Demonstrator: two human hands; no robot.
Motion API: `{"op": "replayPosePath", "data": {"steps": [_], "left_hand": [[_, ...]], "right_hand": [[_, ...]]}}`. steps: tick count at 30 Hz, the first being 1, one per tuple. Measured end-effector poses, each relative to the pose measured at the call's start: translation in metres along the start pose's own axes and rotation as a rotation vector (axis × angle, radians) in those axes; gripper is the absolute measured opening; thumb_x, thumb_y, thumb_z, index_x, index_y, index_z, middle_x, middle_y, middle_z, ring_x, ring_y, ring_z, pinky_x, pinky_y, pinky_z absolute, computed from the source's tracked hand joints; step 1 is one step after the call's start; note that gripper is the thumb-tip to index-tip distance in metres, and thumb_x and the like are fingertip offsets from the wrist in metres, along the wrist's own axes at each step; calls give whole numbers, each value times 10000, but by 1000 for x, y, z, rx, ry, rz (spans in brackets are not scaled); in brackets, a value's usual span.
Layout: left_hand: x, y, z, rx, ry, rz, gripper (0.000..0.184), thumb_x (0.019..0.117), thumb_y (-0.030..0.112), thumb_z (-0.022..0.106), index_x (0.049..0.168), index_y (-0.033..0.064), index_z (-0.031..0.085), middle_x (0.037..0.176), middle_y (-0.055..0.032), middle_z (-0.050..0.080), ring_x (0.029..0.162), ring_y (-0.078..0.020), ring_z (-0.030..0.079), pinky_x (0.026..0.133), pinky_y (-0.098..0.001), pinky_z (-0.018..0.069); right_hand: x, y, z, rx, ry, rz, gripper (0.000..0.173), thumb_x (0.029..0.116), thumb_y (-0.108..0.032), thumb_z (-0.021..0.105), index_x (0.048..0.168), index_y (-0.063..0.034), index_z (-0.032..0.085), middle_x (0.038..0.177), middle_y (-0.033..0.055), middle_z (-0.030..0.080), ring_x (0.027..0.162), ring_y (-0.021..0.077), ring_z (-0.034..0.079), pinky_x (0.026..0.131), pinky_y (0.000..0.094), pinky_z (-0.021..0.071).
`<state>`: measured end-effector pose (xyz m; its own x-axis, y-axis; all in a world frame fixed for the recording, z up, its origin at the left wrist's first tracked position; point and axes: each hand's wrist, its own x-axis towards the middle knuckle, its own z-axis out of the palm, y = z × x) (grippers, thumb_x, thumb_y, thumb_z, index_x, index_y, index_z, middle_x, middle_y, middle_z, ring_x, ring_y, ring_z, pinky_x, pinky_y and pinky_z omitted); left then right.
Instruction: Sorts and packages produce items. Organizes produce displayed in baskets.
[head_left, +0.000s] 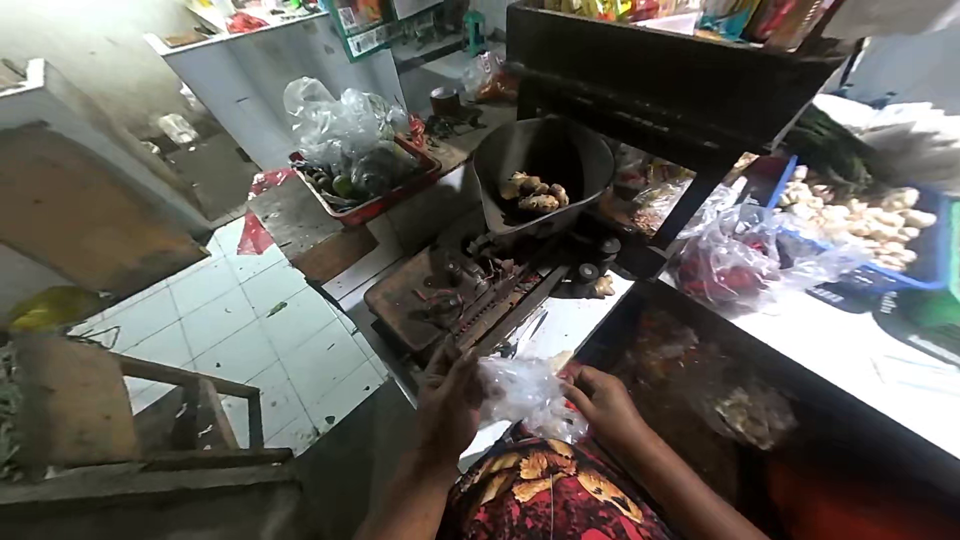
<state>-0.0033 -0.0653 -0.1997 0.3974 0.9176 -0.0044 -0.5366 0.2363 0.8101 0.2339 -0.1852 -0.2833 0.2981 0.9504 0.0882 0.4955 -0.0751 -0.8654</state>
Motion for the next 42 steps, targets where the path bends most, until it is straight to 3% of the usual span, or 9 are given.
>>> {"op": "replayPosePath", "data": {"steps": [5,8,12,15,20,23,30,36,42], "left_hand": [[7,-7,12,562,-318,154,202,1003,191,645,850,93,557,670,6,534,529,-97,523,489,-265,489],[1,-1,31,963,-425,285,227,917,239,755,951,78,598,801,-5,598,674,-73,564,610,-229,500],[2,7,18,1471,-247,428,311,931,154,656,1222,45,650,1030,-103,693,876,-216,688,778,-411,601],[12,8,-7,1244,-77,271,309,1023,210,529,1259,15,569,911,-48,708,754,-163,716,665,-378,632],[2,4,6,831,-381,231,690,932,397,747,1416,12,442,1366,-141,580,1110,-214,667,908,-402,610],[2,-6,10,1122,-352,241,522,878,248,788,1274,54,508,1068,-54,652,784,-86,645,704,-274,588],[12,4,-10,1353,-185,-54,183,897,184,673,1041,71,662,872,-73,675,799,-208,669,738,-440,575],[-1,11,-4,134,-694,-24,137,1007,111,619,1133,65,648,970,-66,679,742,-144,682,666,-327,617],[-4,9,-11,1383,-434,15,357,899,77,610,1189,220,763,1202,-81,655,1053,-172,658,894,-358,580]], "right_hand": [[11,-59,-4,115,-92,-245,934,852,-558,767,1519,-24,389,1364,126,619,1186,196,637,979,403,571],[19,-82,-11,231,-175,-271,470,983,-196,672,1414,-65,533,961,60,697,767,116,668,702,319,601],[22,-87,-58,505,-506,-359,305,1064,-152,434,1010,-56,718,927,8,716,811,63,667,748,263,581],[27,-90,-76,429,-565,-357,293,1031,-102,455,1028,-30,739,892,29,724,766,63,657,706,253,568],[39,-99,-60,370,-407,-332,273,1024,-58,454,1074,-25,721,939,35,725,824,85,679,764,276,590],[44,-110,-50,402,-411,-438,287,1036,-71,431,995,-12,708,947,52,720,891,108,689,828,296,592],[38,-108,-51,271,-486,-420,226,1009,-169,575,984,-59,771,933,54,691,906,119,629,800,291,539],[44,-75,-25,-520,-429,82,405,887,-131,663,1287,-185,699,1225,151,647,1029,302,683,887,526,582],[55,-85,-51,-411,-130,-62,265,931,-285,703,1153,-149,752,1231,109,659,1005,203,678,854,411,603]]}}
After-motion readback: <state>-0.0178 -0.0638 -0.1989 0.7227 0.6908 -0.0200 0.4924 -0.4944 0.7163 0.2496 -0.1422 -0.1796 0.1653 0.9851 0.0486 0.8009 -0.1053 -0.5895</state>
